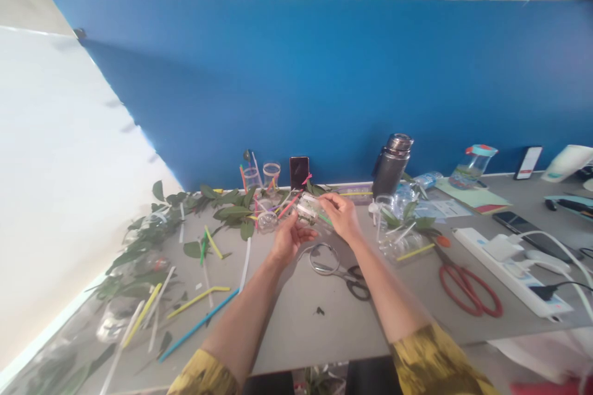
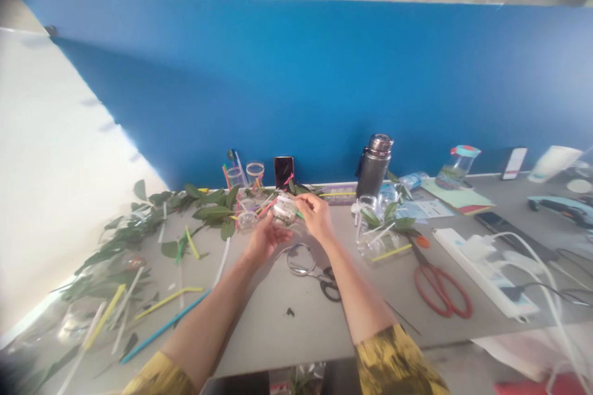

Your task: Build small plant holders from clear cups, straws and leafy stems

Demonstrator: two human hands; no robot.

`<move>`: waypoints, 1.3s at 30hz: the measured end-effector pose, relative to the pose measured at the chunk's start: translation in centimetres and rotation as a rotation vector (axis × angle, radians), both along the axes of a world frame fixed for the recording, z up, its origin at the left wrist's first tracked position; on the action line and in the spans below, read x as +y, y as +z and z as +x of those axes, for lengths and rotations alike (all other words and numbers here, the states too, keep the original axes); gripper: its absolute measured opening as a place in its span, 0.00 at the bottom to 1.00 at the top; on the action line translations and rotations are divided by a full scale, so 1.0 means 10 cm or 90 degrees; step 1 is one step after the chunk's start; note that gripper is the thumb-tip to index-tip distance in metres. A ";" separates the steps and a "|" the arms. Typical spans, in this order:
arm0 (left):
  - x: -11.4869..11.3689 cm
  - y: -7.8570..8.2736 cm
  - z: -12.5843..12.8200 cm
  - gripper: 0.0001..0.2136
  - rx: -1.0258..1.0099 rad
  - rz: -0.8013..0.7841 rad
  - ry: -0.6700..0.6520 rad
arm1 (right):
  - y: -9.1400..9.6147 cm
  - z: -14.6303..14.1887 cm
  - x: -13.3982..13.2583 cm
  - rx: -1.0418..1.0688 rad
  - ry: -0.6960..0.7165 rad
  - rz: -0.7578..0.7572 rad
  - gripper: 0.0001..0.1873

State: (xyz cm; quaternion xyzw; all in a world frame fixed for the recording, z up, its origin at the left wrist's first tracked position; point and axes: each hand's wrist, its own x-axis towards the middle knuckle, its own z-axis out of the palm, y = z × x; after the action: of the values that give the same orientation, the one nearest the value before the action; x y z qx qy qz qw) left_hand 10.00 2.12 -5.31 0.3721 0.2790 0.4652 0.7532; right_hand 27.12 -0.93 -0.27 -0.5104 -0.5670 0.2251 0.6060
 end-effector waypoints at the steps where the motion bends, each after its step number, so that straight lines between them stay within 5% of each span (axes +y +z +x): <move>1: -0.01 0.00 0.00 0.24 -0.003 0.007 -0.019 | 0.00 0.00 0.00 0.000 -0.001 -0.001 0.16; 6: -0.05 0.04 0.02 0.33 -0.034 0.016 -0.102 | -0.01 0.00 0.00 -0.008 -0.010 -0.013 0.14; 14: -0.06 0.10 0.02 0.29 -0.066 0.102 0.060 | -0.03 -0.01 0.00 0.002 0.004 -0.015 0.15; 24: -0.03 0.05 0.01 0.18 -0.072 -0.027 0.020 | 0.03 -0.01 -0.05 0.035 0.005 0.005 0.20; 30: -0.04 0.16 -0.05 0.18 -0.113 -0.088 0.015 | -0.02 0.04 -0.01 0.055 -0.006 -0.004 0.17; 39: -0.12 0.24 -0.08 0.25 -0.136 -0.079 -0.120 | 0.00 0.01 -0.01 0.091 0.013 -0.026 0.15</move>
State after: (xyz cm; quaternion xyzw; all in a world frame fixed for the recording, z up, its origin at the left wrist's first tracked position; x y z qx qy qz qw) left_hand 9.20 0.97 -2.89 0.2976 0.1898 0.4113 0.8404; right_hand 27.23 -1.06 -0.23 -0.4996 -0.5229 0.2789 0.6318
